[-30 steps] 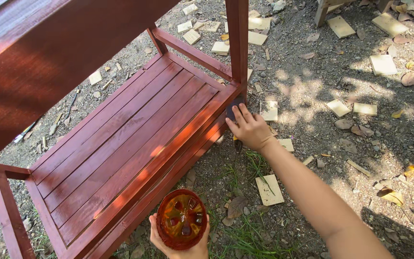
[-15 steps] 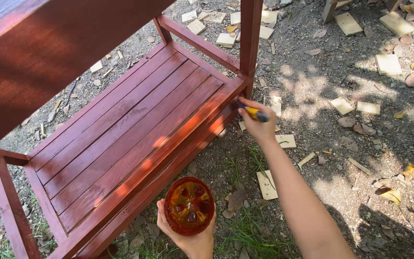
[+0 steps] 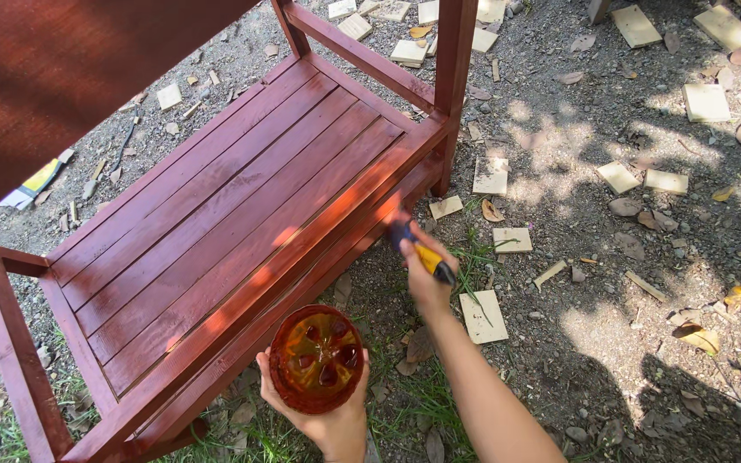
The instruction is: The person applies reddish-brown paint to a wooden shelving unit using a brush. They hold a small container of paint in one hand and repeatedly dip the brush to coat the shelves and frame.
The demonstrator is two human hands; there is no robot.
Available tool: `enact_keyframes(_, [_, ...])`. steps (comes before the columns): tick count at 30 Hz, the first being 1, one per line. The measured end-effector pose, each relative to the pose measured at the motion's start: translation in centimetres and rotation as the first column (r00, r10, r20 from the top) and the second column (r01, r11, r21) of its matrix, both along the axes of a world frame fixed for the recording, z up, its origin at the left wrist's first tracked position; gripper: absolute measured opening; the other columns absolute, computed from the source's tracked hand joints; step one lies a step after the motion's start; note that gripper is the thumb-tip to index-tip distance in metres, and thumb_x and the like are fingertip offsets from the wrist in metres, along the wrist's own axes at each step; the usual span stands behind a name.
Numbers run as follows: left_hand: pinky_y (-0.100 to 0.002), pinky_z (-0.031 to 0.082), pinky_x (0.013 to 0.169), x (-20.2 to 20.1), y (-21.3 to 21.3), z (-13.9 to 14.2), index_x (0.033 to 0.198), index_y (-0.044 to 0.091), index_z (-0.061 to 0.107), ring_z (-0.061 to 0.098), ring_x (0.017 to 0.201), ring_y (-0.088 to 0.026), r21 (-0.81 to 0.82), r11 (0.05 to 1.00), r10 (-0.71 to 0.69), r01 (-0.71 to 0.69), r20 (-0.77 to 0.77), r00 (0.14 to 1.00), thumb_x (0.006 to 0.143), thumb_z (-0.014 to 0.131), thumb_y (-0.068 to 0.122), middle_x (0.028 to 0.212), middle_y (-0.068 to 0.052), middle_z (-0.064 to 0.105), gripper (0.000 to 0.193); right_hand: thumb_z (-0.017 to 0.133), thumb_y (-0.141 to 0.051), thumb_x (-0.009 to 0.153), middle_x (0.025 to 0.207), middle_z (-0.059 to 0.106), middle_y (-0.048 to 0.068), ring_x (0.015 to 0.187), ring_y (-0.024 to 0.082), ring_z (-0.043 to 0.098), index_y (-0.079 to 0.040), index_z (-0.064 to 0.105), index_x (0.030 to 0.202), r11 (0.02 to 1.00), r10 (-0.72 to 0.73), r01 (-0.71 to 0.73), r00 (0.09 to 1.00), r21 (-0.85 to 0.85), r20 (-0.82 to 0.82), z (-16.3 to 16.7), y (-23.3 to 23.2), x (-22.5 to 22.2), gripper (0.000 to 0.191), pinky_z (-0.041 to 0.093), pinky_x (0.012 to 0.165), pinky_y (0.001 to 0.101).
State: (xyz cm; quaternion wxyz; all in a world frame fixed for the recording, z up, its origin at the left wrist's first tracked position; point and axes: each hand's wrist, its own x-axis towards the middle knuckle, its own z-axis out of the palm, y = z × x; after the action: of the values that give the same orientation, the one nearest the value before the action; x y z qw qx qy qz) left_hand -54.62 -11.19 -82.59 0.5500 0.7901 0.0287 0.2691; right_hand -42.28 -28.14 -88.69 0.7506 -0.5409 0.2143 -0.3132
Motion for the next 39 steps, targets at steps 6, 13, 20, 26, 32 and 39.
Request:
enact_keyframes(6, [-0.046, 0.044, 0.111, 0.1, 1.0, -0.1, 0.158, 0.010, 0.013, 0.039, 0.144, -0.030, 0.034, 0.999, 0.010, -0.010, 0.002, 1.000, 0.057, 0.094, 0.003, 0.153, -0.013, 0.026, 0.130, 0.077, -0.008, 0.095, 0.121, 0.072, 0.015, 0.104, 0.020, 0.072, -0.002, 0.070, 0.121, 0.969, -0.240, 0.245, 0.961, -0.022, 0.134, 1.7, -5.0, 2.7, 0.028, 0.062, 0.092, 0.0319])
enact_keyframes(13, [-0.046, 0.047, 0.108, 0.2, 2.0, 0.3, 0.158, 0.010, 0.012, 0.038, 0.145, -0.031, 0.062, 0.998, 0.029, -0.026, -0.040, 0.999, 0.059, 0.094, 0.004, 0.152, -0.014, 0.023, 0.128, 0.072, -0.010, 0.093, 0.115, 0.071, 0.010, 0.079, 0.015, 0.067, -0.007, 0.068, 0.125, 0.879, -0.387, 0.352, 0.921, 0.322, 0.050, 5.2, -6.6, 6.3, 0.032, 0.058, 0.059, 0.0230])
enact_keyframes(20, [-0.045, 0.046, 0.109, 0.5, 1.2, -0.4, 0.157, 0.011, 0.013, 0.038, 0.145, -0.031, 0.035, 0.999, 0.009, -0.008, -0.042, 0.999, 0.057, 0.093, 0.005, 0.152, -0.014, 0.021, 0.128, 0.076, -0.006, 0.093, 0.117, 0.071, 0.011, 0.089, 0.014, 0.069, -0.003, 0.071, 0.119, 0.940, -0.258, 0.235, 0.964, 0.246, 0.064, 2.0, -0.2, 2.8, 0.026, 0.062, 0.069, 0.0251])
enact_keyframes(26, [-0.048, 0.040, 0.114, 0.2, 1.0, -0.4, 0.158, 0.011, 0.012, 0.034, 0.147, -0.031, 0.071, 0.997, 0.007, -0.003, -0.050, 0.999, 0.055, 0.096, 0.008, 0.150, -0.014, 0.022, 0.132, 0.074, -0.010, 0.095, 0.110, 0.074, 0.008, 0.081, 0.015, 0.069, -0.009, 0.073, 0.120, 0.842, -0.438, 0.426, 0.898, 0.331, -0.041, 3.9, -7.8, 7.4, 0.026, 0.058, 0.061, 0.0244])
enact_keyframes(32, [-0.049, 0.039, 0.116, 0.8, 0.2, -0.4, 0.158, 0.010, 0.011, 0.035, 0.145, -0.030, 0.113, 0.994, 0.006, -0.005, -0.012, 1.000, 0.056, 0.096, 0.008, 0.151, -0.014, 0.022, 0.133, 0.072, -0.008, 0.093, 0.115, 0.073, 0.006, 0.089, 0.013, 0.070, -0.010, 0.071, 0.119, 0.884, -0.290, 0.273, 0.957, 0.380, -0.013, 2.0, -2.3, 4.5, 0.026, 0.062, 0.068, 0.0262])
enact_keyframes(39, [-0.050, 0.040, 0.115, 0.5, -0.1, -0.7, 0.159, 0.011, 0.014, 0.034, 0.147, -0.031, 0.034, 0.999, -0.005, 0.006, -0.026, 1.000, 0.055, 0.096, 0.007, 0.152, -0.014, 0.023, 0.132, 0.072, -0.006, 0.092, 0.114, 0.073, 0.009, 0.089, 0.015, 0.070, -0.005, 0.071, 0.117, 0.871, -0.406, 0.386, 0.914, 0.303, 0.006, 2.8, -8.8, 7.8, 0.024, 0.063, 0.072, 0.0283])
